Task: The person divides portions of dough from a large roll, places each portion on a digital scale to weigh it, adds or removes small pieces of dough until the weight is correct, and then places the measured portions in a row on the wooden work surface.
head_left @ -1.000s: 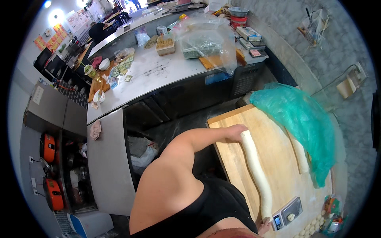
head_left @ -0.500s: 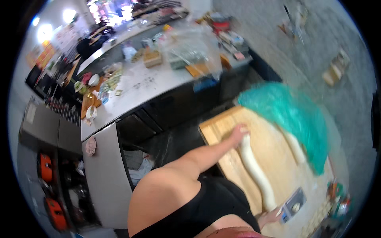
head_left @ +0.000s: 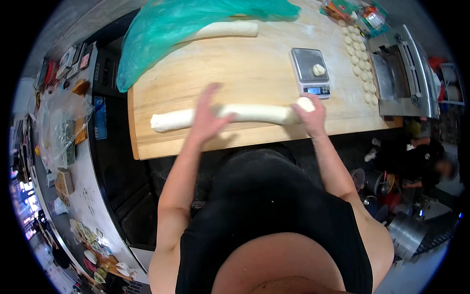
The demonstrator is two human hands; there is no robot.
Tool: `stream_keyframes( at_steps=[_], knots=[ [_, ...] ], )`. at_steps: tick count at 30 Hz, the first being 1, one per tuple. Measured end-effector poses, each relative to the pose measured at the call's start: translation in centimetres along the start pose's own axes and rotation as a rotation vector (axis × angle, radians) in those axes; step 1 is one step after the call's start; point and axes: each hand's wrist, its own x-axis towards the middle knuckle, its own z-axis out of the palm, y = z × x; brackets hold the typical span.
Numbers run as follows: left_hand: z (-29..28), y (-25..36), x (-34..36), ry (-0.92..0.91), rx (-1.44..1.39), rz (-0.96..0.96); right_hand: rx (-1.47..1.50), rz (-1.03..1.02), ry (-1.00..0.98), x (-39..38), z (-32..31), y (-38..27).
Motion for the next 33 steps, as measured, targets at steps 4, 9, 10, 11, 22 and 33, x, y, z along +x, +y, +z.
stream_keyframes(
  at_steps=[4, 9, 10, 11, 22, 33],
  knots=[
    [10.5, 8.2, 2.4, -0.122, -0.230, 0.230, 0.131, -0.284, -0.121, -0.5, 1.0, -5.4],
    [17.0, 11.7, 4.5, -0.218, -0.393, 0.076, 0.125, -0.548, -0.092, 2.2, -4.7, -5.6],
    [18.5, 12.8, 5.3, -0.292, -0.352, 0.173, 0.310, -0.432, -0.111, 2.4, -5.9, -4.4],
    [20.3, 13.9, 6.0, -0.374, -0.372, 0.144, 0.357, -0.360, -0.131, 2.7, -7.3, -2.6],
    [28.3, 18.0, 10.1, -0.452, -0.606, -0.142, 0.608, -0.197, -0.388, 8.6, -15.8, 8.6],
    [26.6, 16.7, 11.9, -0.666, -0.754, -0.321, 0.611, -0.132, -0.859, 12.4, -14.5, 8.9]
  ],
)
